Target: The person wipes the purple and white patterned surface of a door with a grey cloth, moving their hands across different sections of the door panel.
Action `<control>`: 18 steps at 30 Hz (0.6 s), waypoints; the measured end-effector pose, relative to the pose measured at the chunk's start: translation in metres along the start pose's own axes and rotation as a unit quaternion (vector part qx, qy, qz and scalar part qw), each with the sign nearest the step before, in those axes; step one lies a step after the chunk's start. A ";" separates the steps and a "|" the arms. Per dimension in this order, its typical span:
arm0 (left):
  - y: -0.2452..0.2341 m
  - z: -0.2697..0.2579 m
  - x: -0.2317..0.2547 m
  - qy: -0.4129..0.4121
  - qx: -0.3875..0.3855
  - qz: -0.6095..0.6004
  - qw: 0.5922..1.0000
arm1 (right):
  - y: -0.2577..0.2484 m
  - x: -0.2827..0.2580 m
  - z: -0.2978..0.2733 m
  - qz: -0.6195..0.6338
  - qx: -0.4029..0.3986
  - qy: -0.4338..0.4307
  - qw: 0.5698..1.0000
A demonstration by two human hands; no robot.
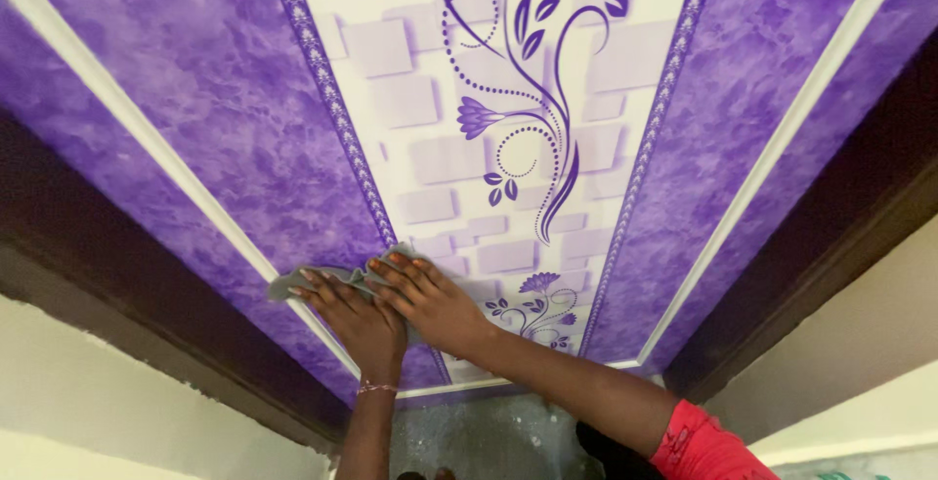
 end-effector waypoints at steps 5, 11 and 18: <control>0.017 -0.010 0.025 -0.024 0.010 -0.035 0.999 | -0.003 0.019 -0.037 -0.093 -0.014 0.000 0.996; 0.022 0.002 0.102 0.016 0.066 -0.077 0.995 | -0.026 0.068 -0.068 -0.080 0.017 0.033 0.996; 0.051 0.004 0.175 0.075 0.023 -0.088 0.993 | -0.065 0.155 -0.125 -0.079 0.075 0.134 0.985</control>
Point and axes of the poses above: each hand's wrist, its own z-axis towards the middle knuckle, its own y-axis out of the palm, x = y × z, the point moved 10 cm from there along z, towards the middle knuckle, and after that the axes turned 1 degree about x, right-handed, at the moved point
